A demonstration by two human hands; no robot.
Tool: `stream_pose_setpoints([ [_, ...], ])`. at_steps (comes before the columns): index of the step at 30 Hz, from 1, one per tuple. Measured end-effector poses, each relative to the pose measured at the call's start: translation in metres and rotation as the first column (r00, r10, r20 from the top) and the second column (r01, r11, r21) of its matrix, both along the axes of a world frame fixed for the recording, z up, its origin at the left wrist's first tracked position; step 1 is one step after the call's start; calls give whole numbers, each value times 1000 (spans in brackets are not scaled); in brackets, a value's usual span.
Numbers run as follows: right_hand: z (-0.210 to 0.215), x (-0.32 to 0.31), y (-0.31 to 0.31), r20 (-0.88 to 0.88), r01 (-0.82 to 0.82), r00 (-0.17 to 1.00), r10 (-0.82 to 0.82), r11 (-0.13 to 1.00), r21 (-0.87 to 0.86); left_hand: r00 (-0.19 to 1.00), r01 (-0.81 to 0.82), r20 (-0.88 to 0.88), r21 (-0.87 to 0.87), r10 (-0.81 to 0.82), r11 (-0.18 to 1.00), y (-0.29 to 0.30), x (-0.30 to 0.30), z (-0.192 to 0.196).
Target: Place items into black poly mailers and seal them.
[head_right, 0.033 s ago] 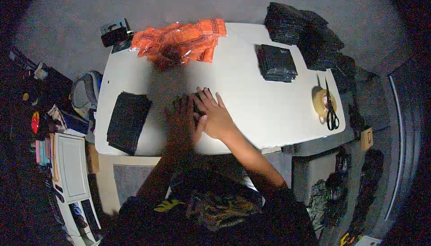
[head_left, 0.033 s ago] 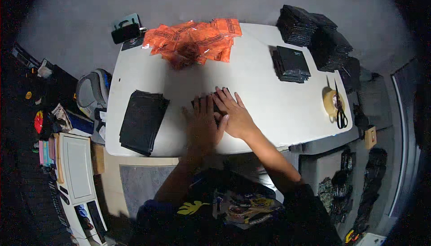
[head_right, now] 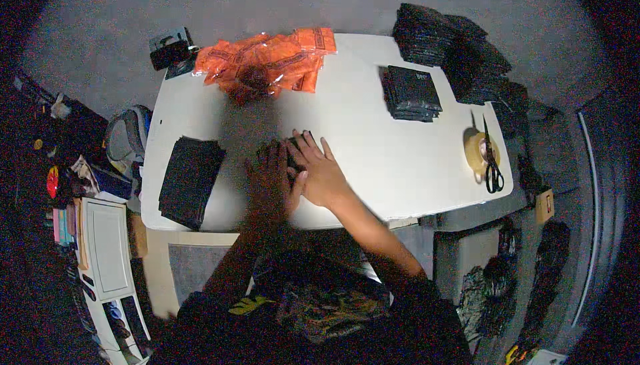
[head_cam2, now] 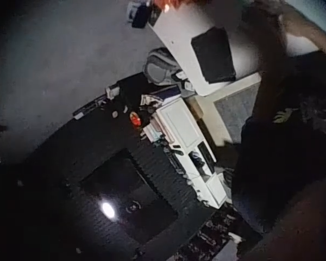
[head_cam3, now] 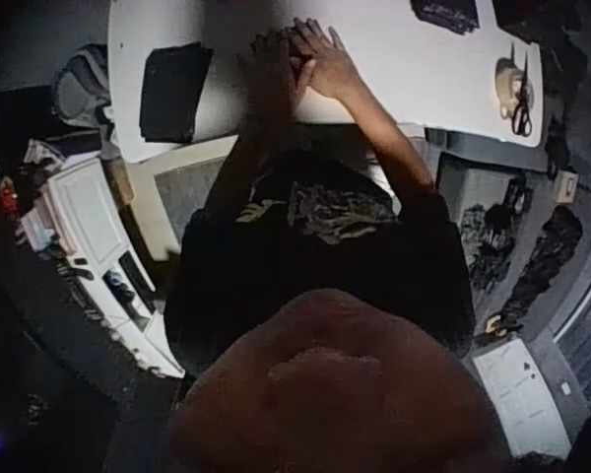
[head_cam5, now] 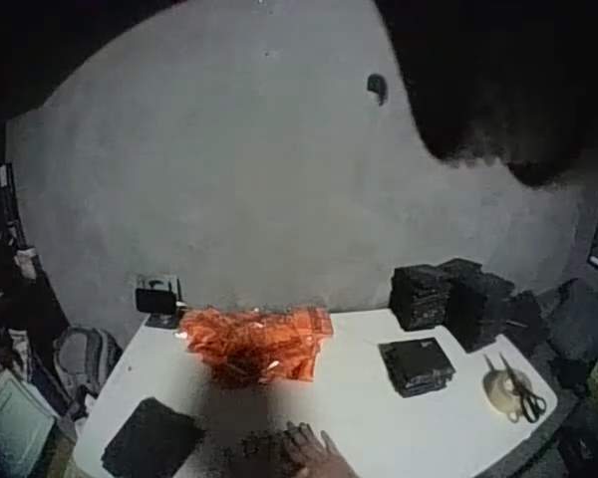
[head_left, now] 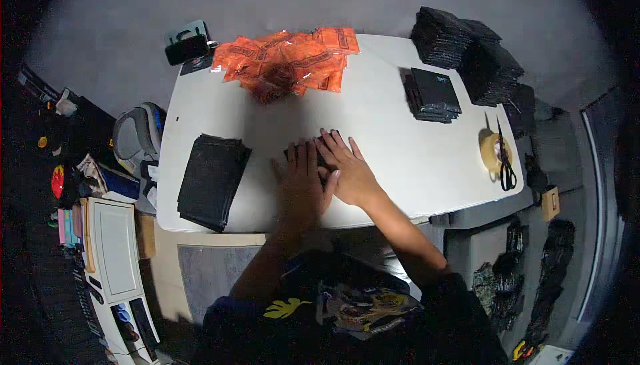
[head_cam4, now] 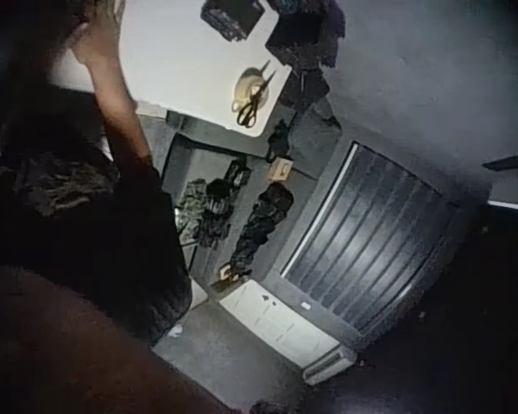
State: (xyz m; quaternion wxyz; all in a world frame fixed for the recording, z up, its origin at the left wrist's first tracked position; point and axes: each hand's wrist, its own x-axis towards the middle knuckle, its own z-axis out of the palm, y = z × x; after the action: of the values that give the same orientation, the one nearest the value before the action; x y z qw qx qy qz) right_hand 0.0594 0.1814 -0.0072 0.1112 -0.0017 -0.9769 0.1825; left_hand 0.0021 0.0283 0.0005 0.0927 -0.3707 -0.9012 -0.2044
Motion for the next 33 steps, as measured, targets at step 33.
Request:
stream_pose_setpoints([
  [33,7,41,2,-31,103,992,-121,933,-346,805,162,539,201,-248,966,-22,-102,-1],
])
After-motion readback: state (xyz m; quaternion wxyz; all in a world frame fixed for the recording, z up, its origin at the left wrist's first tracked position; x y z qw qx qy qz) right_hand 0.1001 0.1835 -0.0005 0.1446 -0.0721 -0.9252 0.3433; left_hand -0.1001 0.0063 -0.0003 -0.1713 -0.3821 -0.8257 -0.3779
